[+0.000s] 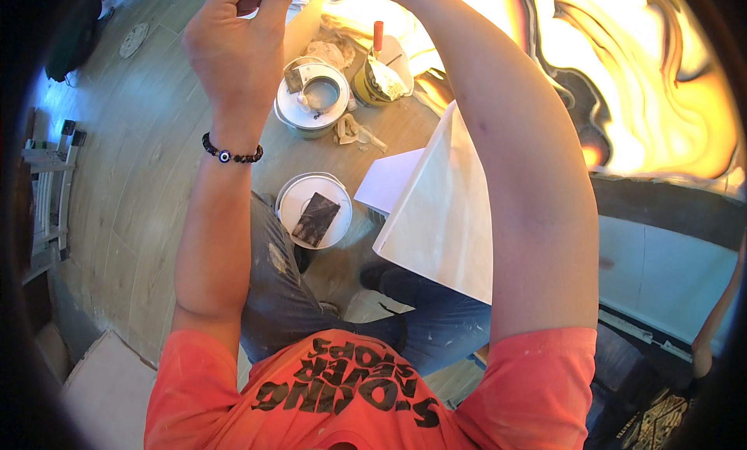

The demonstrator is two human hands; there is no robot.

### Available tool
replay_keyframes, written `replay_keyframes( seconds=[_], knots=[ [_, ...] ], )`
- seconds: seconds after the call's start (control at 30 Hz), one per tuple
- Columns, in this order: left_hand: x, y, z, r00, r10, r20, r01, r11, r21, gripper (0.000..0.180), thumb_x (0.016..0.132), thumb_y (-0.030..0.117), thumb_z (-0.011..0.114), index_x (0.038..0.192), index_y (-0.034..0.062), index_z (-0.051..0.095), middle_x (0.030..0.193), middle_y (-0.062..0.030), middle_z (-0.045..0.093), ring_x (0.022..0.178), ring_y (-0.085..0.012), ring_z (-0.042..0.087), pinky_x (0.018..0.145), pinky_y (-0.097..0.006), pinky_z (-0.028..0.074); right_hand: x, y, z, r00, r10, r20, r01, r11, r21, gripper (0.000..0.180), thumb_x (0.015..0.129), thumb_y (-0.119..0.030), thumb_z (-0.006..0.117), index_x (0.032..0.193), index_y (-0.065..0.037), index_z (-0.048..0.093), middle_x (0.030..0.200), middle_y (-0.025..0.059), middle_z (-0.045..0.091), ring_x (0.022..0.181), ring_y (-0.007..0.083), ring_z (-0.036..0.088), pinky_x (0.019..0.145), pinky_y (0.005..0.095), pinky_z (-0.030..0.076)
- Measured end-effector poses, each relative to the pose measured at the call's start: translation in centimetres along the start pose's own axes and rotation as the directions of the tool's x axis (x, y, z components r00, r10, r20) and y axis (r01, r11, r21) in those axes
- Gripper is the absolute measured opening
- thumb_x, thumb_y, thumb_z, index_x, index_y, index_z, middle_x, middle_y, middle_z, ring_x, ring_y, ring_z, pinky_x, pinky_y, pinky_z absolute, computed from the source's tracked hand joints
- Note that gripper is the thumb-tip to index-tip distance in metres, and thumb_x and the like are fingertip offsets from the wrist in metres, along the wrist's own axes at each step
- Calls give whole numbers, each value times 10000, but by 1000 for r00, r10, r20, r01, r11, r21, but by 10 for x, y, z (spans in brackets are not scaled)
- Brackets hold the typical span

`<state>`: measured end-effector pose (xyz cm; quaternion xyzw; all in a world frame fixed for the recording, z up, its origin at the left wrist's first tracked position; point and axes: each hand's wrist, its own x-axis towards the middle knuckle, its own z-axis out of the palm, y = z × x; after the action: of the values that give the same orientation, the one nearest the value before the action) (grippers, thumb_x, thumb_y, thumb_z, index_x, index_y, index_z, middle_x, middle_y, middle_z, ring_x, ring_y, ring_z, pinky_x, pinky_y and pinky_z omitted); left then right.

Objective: The person sits on the floor and applies adhesive to the edges of a white rectangular tile using a small tool. They then apply masking tape to the edges of the tile to secure the adhesive.

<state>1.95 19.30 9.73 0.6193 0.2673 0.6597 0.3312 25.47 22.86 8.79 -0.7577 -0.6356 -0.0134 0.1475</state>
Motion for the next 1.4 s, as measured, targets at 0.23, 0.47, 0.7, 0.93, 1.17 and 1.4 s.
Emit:
replay_keyframes(
  seconds=[0.23,0.47,0.7,0.93,1.17,1.4],
  knots=[
    [7,-9,2,1000,-16,-5,16,1000,7,53,897,17,743,938,-12,725,801,-78,723,689,-127,659,663,-274,520,33,29,6,994,-32,-100,24,997,-74,170,825,-36,656,943,2,774,931,231,757,899,357,743,848,444,577],
    [9,-22,2,999,28,22,-27,999,-17,49,897,12,733,940,-8,720,801,-98,716,691,-149,664,671,-291,523,35,15,-17,984,-63,-169,51,996,-74,160,837,-95,713,954,-2,772,941,207,763,914,345,744,843,439,576],
    [15,-29,-7,998,-48,39,41,986,160,79,946,58,692,985,24,752,838,-110,748,702,-181,684,692,-311,538,3,-18,-69,996,17,-84,-39,963,-267,178,857,-146,740,973,-15,770,973,213,761,897,347,736,827,448,564],
    [-1,-102,-3,818,-385,427,124,843,523,260,966,257,619,1090,83,767,1054,-191,755,997,-399,709,881,-461,561,-67,-36,-137,965,-158,-208,136,984,-113,202,917,-114,631,1030,-5,758,967,216,754,912,362,726,827,460,554],
    [-27,-218,71,247,-562,789,-307,727,614,283,897,138,590,1096,60,775,1126,-245,736,1068,-383,712,951,-457,553,-269,-57,-254,961,127,-247,-177,966,-189,257,1026,-124,648,1232,18,706,1176,69,731,1049,130,672,943,292,516],
    [-65,-308,109,74,-525,848,-283,804,523,235,854,65,601,995,15,783,1026,-201,770,951,-318,739,879,-410,569,-481,-38,-315,775,539,-330,-609,777,-161,275,1086,-72,539,1308,33,662,1132,111,698,1037,175,651,966,317,524]
  ],
)
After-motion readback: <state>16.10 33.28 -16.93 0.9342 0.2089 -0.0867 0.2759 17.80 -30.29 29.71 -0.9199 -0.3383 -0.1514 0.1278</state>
